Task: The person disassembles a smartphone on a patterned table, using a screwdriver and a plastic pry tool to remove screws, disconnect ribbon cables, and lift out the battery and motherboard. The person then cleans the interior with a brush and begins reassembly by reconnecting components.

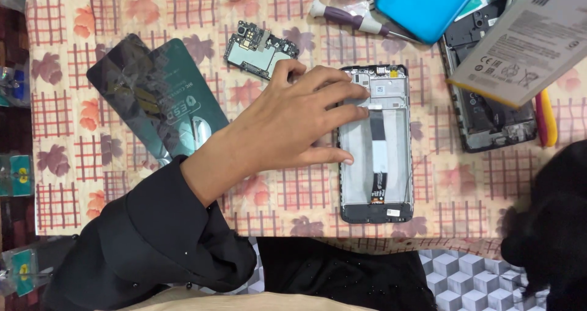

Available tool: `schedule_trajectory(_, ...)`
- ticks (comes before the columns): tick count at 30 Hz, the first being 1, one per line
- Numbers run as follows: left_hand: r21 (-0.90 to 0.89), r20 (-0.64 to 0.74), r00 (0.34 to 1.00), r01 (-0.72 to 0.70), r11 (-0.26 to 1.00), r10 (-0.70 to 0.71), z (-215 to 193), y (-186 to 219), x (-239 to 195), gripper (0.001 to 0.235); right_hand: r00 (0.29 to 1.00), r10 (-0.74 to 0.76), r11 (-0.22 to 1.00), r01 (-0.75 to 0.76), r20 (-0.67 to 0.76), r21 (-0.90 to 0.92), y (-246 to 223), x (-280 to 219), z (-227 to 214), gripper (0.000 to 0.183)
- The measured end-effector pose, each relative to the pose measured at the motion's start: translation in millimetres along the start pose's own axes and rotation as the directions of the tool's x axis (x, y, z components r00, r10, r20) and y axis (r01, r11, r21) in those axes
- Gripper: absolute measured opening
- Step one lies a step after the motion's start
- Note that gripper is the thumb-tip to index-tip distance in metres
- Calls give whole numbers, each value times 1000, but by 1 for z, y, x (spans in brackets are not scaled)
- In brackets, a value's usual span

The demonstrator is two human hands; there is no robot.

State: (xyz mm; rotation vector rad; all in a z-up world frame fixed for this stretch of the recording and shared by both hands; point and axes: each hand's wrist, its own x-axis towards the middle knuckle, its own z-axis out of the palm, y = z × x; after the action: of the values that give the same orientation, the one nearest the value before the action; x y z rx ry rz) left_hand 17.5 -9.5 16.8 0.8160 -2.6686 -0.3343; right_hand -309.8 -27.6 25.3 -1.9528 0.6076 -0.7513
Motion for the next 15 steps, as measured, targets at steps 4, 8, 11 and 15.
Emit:
schedule_trajectory(4,36,-20,1000,-12,999,13,2,2,-1,63,997,16,981,-2,69,-194,-6,6,1,37)
schedule_trajectory(8,64,-41,999,-20,998,22,4,2,-3,66,987,12,950,39,163,-308,-7,8,2,36)
schedule_trajectory(11,81,-44,999,-19,997,22,5,2,-4,65,969,-17,934,103,246,-342,-3,3,4,35)
schedule_trajectory(15,101,-41,999,-17,995,21,4,2,-3,67,931,-99,918,222,352,-329,-4,0,6,35)
